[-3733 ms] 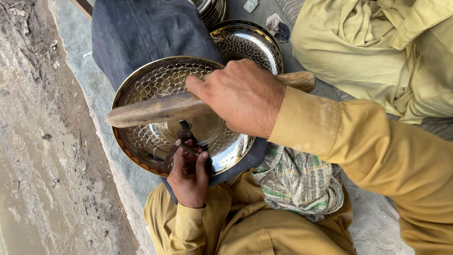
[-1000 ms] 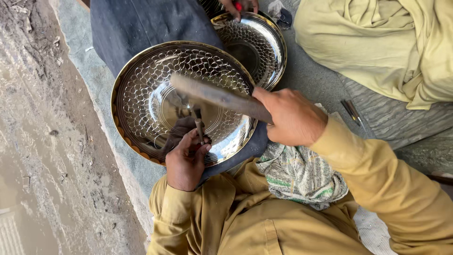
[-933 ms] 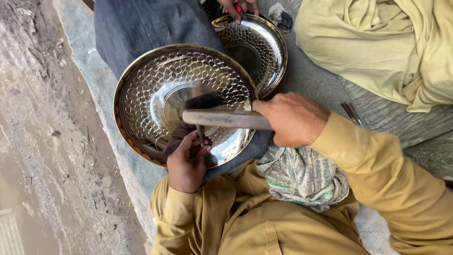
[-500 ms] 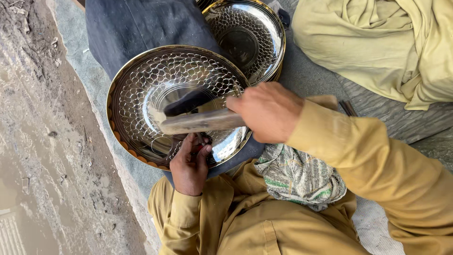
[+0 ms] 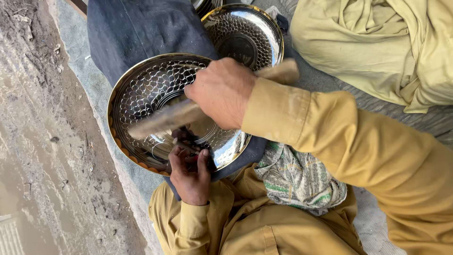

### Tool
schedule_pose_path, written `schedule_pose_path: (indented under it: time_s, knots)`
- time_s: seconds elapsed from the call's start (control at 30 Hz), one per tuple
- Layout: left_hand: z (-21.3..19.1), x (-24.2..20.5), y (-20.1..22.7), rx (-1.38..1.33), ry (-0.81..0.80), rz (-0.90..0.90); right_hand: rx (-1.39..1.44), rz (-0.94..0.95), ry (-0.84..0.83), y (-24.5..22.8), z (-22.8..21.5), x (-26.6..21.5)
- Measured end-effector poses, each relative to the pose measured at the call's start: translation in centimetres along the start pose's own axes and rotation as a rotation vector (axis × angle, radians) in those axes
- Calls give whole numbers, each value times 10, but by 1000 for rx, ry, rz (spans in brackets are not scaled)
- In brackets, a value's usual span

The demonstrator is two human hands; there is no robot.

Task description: The person uses a hammer and a small metal punch to create a textured pattern on a round metal plate. They repeatedly strike the punch against the plate's surface while rotating it to cover different areas.

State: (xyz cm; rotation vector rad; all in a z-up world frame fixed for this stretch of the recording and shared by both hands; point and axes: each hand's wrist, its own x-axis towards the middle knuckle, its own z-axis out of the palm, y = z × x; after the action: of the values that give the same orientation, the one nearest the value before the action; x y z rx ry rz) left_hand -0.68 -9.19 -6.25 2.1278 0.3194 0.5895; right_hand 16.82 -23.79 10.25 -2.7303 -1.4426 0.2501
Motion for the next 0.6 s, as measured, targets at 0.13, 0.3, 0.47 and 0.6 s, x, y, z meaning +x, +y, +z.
schedule_pose_path:
  time_s: [0.13, 0.3, 0.47, 0.6]
  knots:
    - [0, -5, 0, 6, 12, -79, -25, -11, 194, 5, 4, -4]
    - [3, -5, 0, -26, 43, -78, -109, -7, 6, 0, -3, -2]
    - [2, 0, 1, -73, -24, -83, -93, 19, -78, 7, -4, -8]
    - [-4, 12, 3, -54, -112, -62, 32, 56, -82, 27, 11, -27]
